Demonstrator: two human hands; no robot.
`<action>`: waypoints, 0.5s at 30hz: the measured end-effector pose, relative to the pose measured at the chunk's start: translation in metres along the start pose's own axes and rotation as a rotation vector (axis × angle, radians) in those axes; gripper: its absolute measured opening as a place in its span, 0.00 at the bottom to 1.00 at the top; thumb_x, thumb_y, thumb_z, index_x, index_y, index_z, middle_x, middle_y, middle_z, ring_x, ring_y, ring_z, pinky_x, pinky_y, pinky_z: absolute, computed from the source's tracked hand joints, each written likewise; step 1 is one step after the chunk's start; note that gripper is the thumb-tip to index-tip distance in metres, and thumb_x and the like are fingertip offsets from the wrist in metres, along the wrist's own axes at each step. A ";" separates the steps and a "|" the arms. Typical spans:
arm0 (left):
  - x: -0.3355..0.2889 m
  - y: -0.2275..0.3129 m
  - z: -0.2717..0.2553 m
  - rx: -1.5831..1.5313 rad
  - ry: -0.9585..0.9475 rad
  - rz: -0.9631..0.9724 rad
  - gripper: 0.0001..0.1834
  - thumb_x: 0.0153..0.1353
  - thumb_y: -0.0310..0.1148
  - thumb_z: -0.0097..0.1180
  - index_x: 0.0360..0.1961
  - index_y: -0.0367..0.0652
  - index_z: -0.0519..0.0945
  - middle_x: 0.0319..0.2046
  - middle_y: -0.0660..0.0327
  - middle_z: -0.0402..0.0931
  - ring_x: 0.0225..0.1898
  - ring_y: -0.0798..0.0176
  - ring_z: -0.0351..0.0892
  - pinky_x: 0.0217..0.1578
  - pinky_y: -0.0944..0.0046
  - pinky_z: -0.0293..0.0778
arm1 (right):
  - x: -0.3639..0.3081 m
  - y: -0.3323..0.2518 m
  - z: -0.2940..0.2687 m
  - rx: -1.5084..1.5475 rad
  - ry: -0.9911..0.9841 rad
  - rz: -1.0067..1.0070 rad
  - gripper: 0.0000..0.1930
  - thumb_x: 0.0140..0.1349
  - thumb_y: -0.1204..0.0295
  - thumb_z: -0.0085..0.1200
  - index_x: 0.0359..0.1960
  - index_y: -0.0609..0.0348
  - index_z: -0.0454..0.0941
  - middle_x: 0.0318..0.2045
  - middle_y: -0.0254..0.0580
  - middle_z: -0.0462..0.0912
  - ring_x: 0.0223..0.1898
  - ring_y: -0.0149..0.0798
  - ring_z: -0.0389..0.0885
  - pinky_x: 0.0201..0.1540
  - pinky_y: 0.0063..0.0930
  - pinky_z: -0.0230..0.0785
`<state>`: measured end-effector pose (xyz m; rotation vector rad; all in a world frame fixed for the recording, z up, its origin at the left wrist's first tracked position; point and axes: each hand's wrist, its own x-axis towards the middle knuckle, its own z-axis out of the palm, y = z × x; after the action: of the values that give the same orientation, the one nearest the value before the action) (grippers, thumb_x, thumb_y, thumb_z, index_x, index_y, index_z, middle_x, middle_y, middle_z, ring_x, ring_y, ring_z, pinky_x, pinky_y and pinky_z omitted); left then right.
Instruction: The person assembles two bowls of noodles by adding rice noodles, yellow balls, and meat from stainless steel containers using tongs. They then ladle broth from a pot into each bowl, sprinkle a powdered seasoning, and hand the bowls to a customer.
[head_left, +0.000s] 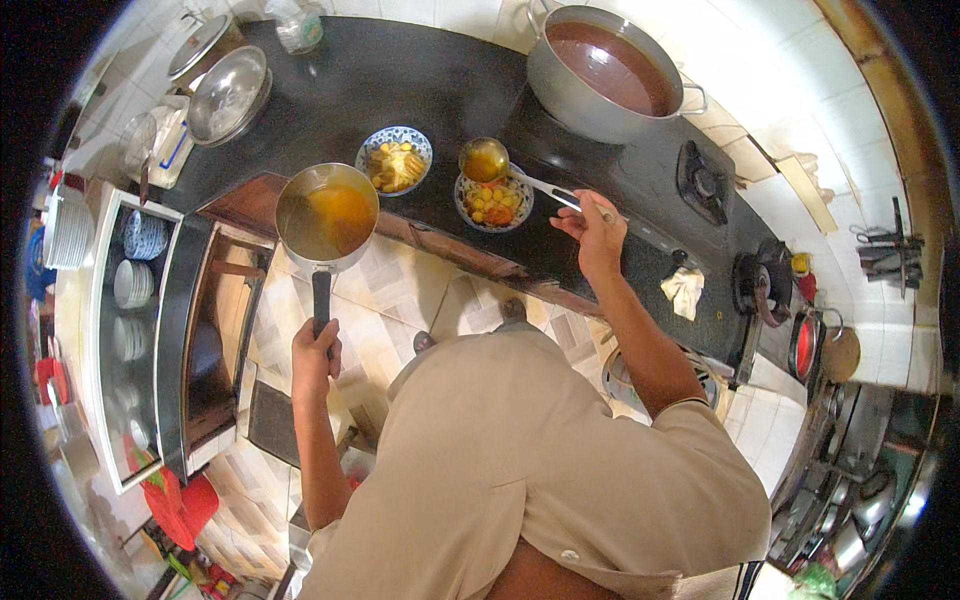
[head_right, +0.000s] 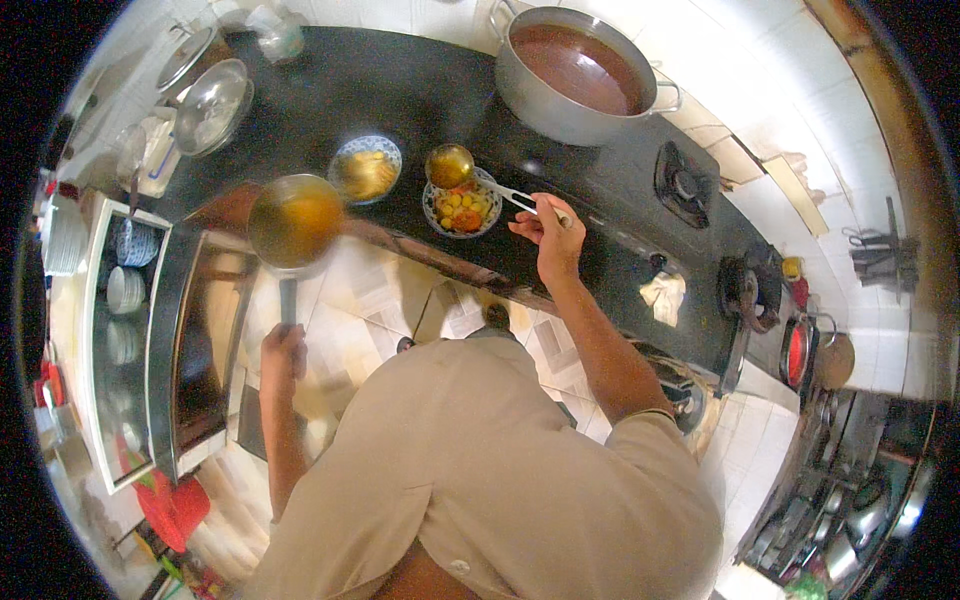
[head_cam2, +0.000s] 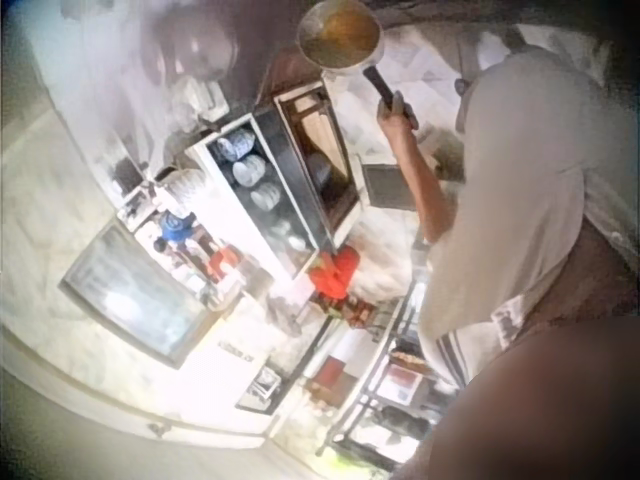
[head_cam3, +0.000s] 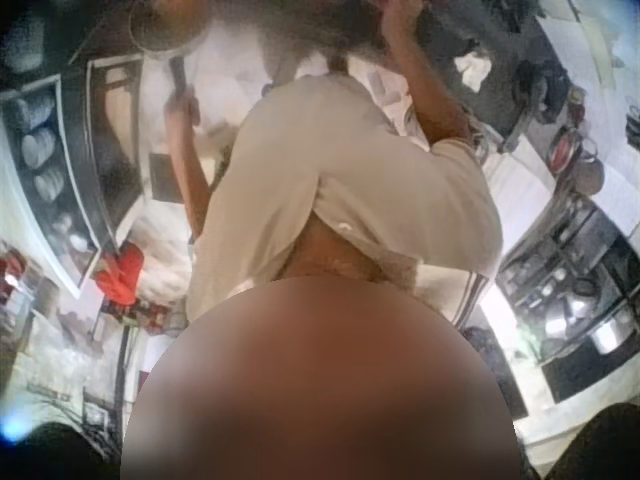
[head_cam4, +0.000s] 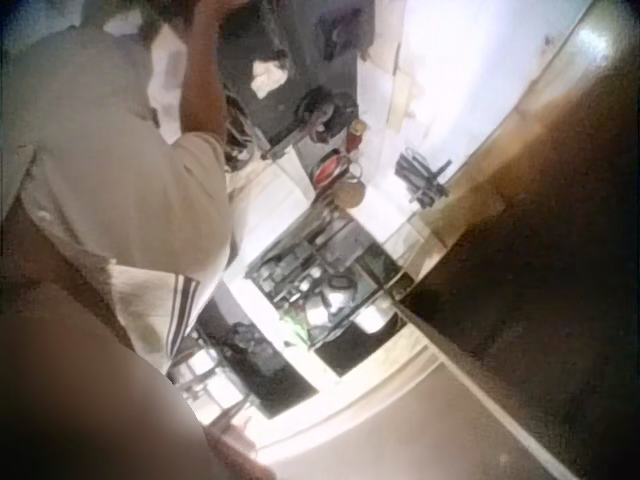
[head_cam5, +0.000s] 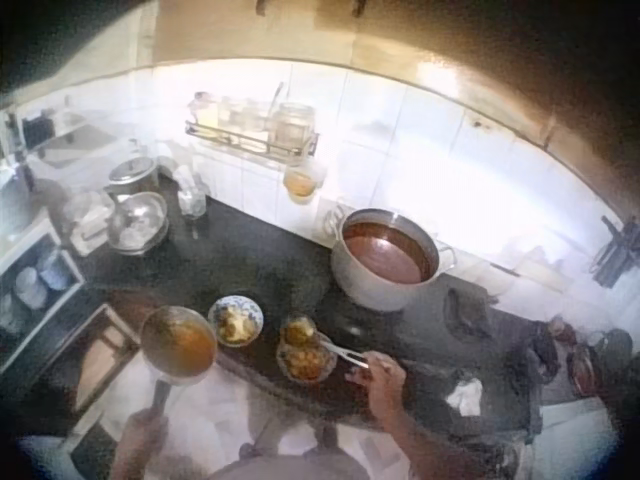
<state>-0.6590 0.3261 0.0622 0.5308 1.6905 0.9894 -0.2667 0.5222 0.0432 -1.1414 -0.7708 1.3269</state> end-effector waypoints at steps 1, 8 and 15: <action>0.000 0.001 -0.001 0.006 -0.006 -0.033 0.12 0.63 0.36 0.56 0.28 0.43 0.69 0.13 0.67 0.64 0.07 0.73 0.57 0.07 0.71 0.51 | -0.006 0.002 -0.006 -0.034 0.030 -0.016 0.14 0.66 0.68 0.52 0.45 0.69 0.74 0.28 0.49 0.81 0.26 0.35 0.81 0.38 0.37 0.82; 0.007 0.007 0.002 0.121 -0.202 -0.017 0.08 0.60 0.34 0.56 0.30 0.44 0.72 0.14 0.70 0.62 0.09 0.75 0.57 0.08 0.70 0.51 | -0.042 0.017 -0.028 -0.870 -0.189 -0.683 0.10 0.67 0.71 0.51 0.43 0.66 0.79 0.33 0.42 0.83 0.33 0.34 0.82 0.38 0.28 0.78; 0.025 0.019 0.046 0.231 -0.358 -0.048 0.10 0.62 0.32 0.56 0.27 0.42 0.71 0.12 0.67 0.64 0.07 0.74 0.57 0.07 0.71 0.52 | -0.076 -0.007 -0.034 -0.202 0.221 -0.249 0.13 0.67 0.69 0.51 0.43 0.69 0.76 0.30 0.47 0.82 0.30 0.38 0.83 0.41 0.36 0.79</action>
<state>-0.6270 0.3713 0.0593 0.7668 1.4916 0.6221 -0.2430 0.4427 0.0525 -1.2806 -0.8658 0.9141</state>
